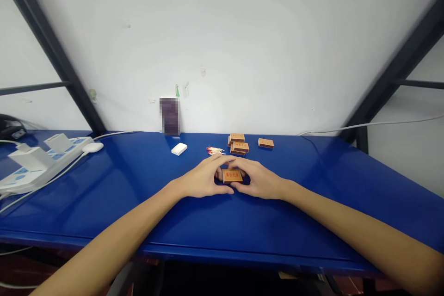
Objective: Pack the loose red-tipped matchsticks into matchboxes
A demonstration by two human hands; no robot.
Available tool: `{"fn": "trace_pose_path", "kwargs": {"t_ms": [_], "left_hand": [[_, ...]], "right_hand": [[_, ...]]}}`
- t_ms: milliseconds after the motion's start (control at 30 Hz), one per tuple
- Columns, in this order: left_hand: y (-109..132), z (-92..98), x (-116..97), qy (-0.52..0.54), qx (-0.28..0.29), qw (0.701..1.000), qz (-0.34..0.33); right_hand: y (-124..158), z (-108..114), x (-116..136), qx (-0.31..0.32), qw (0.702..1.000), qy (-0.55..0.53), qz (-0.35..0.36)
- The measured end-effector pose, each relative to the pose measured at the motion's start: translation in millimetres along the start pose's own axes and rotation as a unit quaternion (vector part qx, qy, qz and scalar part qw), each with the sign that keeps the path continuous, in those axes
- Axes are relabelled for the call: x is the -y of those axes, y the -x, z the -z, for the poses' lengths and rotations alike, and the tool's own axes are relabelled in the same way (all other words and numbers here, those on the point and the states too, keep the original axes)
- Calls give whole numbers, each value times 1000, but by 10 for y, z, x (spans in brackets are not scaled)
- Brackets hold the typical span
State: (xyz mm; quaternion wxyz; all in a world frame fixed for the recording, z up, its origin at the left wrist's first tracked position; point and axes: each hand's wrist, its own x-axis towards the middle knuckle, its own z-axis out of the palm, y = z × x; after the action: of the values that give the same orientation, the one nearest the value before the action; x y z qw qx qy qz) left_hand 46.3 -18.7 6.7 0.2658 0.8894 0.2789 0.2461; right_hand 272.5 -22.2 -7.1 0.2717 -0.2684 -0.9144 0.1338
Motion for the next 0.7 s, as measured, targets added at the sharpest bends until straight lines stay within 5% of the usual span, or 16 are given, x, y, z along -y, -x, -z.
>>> {"fn": "trace_pose_path", "kwargs": {"t_ms": [100,200,367,533,700], "left_hand": [[-5,51,39,-40,-15,999,-13],[-12,192,191,-143,-88,986,10],[68,521,561,-337,-203,905,160],[167,656,771,-355,-152,868,313],[120,633,709,-297,-107,916,246]], "right_hand": [[-5,-3,-11,-18,999,34,0],[-31,41,-80,-65,995,78,3],[-115,202,-339,-173,972,149,-60],[-150,259,-555,-157,964,187,-105],[-144,213,-650,-141,963,192,-126]]}}
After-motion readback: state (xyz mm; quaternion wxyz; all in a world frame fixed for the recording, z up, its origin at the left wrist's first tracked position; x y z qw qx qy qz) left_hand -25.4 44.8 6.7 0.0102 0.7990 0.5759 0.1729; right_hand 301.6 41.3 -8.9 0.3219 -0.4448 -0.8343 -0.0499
